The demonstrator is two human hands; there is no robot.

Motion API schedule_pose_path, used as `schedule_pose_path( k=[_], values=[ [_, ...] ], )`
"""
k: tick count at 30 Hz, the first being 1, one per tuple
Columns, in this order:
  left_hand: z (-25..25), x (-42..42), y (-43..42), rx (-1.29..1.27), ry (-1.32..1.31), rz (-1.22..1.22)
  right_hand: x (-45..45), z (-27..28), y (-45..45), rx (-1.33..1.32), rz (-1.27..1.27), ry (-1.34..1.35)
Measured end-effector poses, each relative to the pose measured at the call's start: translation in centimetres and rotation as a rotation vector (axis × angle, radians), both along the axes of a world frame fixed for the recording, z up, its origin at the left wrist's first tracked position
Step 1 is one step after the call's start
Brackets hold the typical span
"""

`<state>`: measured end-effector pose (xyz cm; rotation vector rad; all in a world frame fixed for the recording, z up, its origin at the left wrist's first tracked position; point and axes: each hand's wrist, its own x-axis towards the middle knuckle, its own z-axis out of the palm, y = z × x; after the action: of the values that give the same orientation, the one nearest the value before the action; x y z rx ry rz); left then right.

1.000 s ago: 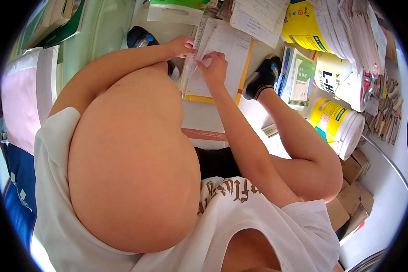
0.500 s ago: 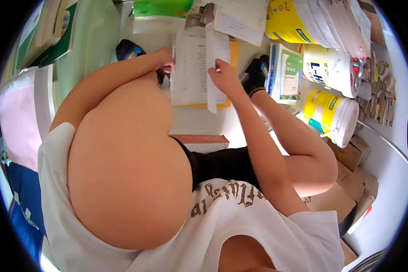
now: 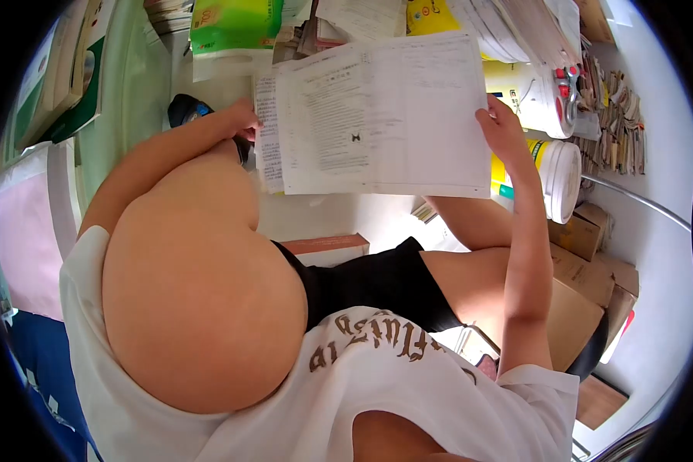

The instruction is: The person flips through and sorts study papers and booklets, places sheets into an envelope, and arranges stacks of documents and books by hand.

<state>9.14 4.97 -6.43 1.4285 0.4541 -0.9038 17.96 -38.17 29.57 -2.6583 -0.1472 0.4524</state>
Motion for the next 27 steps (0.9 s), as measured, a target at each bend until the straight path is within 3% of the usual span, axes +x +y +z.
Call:
schedule_pose_path(
  k=[5, 7, 8, 10, 11, 13, 16, 19, 21, 23, 25, 26, 27],
  values=[
    [0.0, 0.1, -0.2, 0.003, -0.004, 0.008, -0.5, 2.6, -0.4, 0.134, -0.067, 0.079],
    [1.2, 0.3, -0.2, 0.245, -0.098, -0.200, -0.6, 2.8, -0.8, 0.220, -0.079, 0.113],
    [2.4, 0.6, -0.1, 0.243, -0.100, -0.204, -0.4, 2.6, -1.1, 0.151, -0.096, 0.115],
    [5.7, 0.9, -0.3, 0.509, -0.186, -0.395, -0.4, 2.5, -1.5, 0.081, -0.114, 0.118],
    [4.5, 0.7, -0.4, 0.508, -0.184, -0.398, -0.6, 2.5, -1.5, 0.064, -0.083, 0.105],
    [1.4, 0.6, -0.1, 0.900, -0.564, -0.301, -0.9, 3.0, -1.2, 0.049, -0.050, 0.092],
    [3.7, 0.8, -0.5, 0.916, -0.517, -0.285, -1.0, 4.6, -0.8, 0.225, -0.038, -0.044],
    [3.6, 1.0, -0.7, 0.954, -0.684, -0.263, 0.1, 6.6, -2.6, -0.054, 0.139, -0.159],
    [4.4, 1.5, -0.8, 0.926, -0.700, -0.305, 1.8, 8.6, -5.4, -0.007, 0.061, -0.308],
    [4.9, 2.0, -1.5, 0.891, -0.714, -0.344, 2.2, 10.7, -6.2, 0.081, -0.040, -0.293],
    [5.2, 3.3, -2.3, 0.596, -0.711, -0.500, 0.3, 15.1, -3.5, 0.113, 0.033, -0.235],
    [6.6, 4.0, -3.1, 0.596, -0.727, -0.494, -0.6, 16.5, -2.2, 0.108, 0.035, -0.250],
    [9.0, 4.1, -4.1, 0.380, -0.503, -0.550, -1.6, 17.6, -0.8, 0.100, 0.015, -0.259]
  ],
)
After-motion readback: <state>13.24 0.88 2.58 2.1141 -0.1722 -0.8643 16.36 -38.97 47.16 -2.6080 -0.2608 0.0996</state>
